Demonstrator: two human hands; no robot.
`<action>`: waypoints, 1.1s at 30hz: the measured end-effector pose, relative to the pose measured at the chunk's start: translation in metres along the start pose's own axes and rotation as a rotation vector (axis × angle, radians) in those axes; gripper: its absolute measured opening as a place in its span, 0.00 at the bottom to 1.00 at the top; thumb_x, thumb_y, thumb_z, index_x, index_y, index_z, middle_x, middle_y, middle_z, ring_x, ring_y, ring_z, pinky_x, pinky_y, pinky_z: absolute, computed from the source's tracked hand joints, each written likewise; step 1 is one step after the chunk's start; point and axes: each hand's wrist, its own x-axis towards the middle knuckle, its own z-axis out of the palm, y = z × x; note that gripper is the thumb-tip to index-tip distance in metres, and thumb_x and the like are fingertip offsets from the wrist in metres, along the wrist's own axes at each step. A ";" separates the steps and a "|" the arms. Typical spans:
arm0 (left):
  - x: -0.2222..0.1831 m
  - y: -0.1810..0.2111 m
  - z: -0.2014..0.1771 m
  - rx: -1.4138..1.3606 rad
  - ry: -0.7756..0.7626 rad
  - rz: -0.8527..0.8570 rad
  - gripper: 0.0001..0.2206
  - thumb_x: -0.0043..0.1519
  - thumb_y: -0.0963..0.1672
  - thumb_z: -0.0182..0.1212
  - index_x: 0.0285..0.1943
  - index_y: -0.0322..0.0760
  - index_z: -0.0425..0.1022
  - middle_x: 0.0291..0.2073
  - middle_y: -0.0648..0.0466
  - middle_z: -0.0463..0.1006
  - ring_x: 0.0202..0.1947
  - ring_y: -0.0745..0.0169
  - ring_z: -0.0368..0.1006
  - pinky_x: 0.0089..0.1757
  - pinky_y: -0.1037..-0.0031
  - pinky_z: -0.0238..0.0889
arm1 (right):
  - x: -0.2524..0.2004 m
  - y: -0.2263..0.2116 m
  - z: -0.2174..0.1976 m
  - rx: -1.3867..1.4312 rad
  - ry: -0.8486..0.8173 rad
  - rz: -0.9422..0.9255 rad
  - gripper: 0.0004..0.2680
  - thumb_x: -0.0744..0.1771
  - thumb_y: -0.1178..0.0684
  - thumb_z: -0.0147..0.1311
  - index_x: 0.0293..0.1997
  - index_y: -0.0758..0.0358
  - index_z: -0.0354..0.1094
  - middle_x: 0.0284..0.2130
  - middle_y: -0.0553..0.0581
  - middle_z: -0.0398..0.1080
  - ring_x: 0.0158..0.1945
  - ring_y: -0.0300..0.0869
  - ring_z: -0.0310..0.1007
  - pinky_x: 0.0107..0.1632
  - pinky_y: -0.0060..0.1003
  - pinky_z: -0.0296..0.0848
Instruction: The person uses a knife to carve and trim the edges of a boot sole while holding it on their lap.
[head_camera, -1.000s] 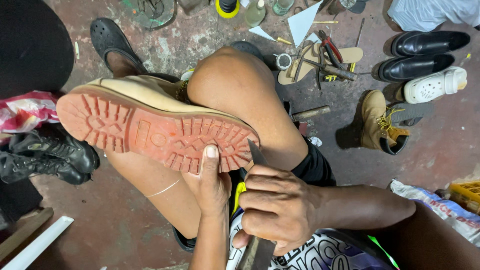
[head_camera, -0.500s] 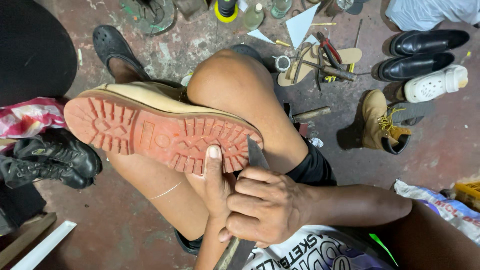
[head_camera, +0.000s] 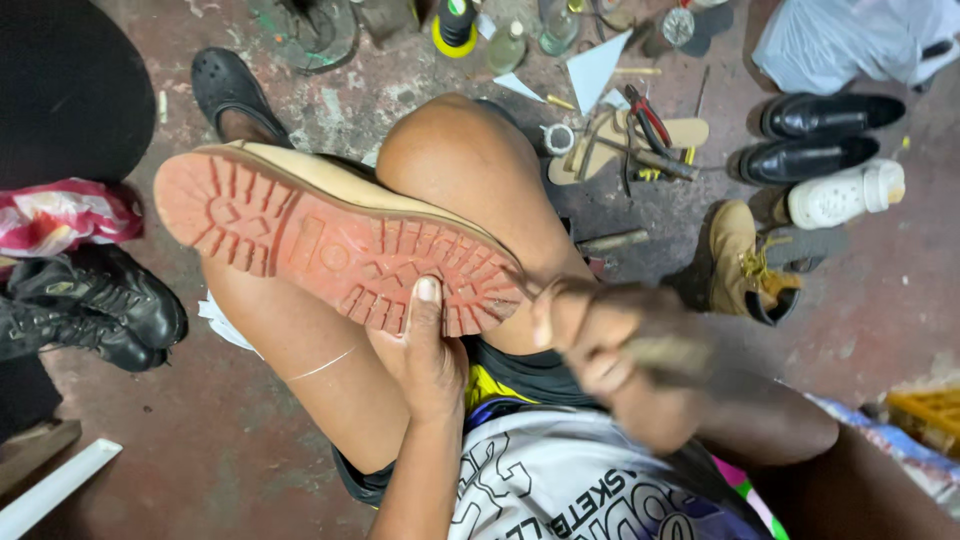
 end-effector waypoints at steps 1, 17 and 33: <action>0.000 -0.001 0.000 -0.022 -0.014 0.014 0.27 0.64 0.37 0.60 0.73 0.20 0.58 0.63 0.42 0.70 0.61 0.54 0.68 0.63 0.63 0.61 | 0.002 0.001 -0.004 0.103 0.074 0.039 0.16 0.72 0.41 0.52 0.29 0.58 0.59 0.23 0.50 0.57 0.28 0.41 0.58 0.42 0.43 0.66; -0.001 -0.008 -0.006 -0.067 -0.016 0.006 0.27 0.64 0.39 0.62 0.72 0.22 0.58 0.62 0.43 0.70 0.60 0.56 0.69 0.62 0.65 0.63 | -0.020 0.004 -0.001 0.350 0.259 0.120 0.21 0.73 0.38 0.48 0.23 0.58 0.53 0.23 0.50 0.54 0.29 0.41 0.55 0.45 0.42 0.65; -0.004 -0.005 -0.005 -0.052 -0.010 -0.009 0.27 0.64 0.37 0.61 0.72 0.23 0.58 0.62 0.43 0.70 0.61 0.56 0.69 0.62 0.65 0.63 | -0.026 0.010 -0.001 0.337 0.236 0.115 0.19 0.73 0.41 0.49 0.25 0.61 0.57 0.22 0.51 0.57 0.28 0.41 0.57 0.47 0.47 0.66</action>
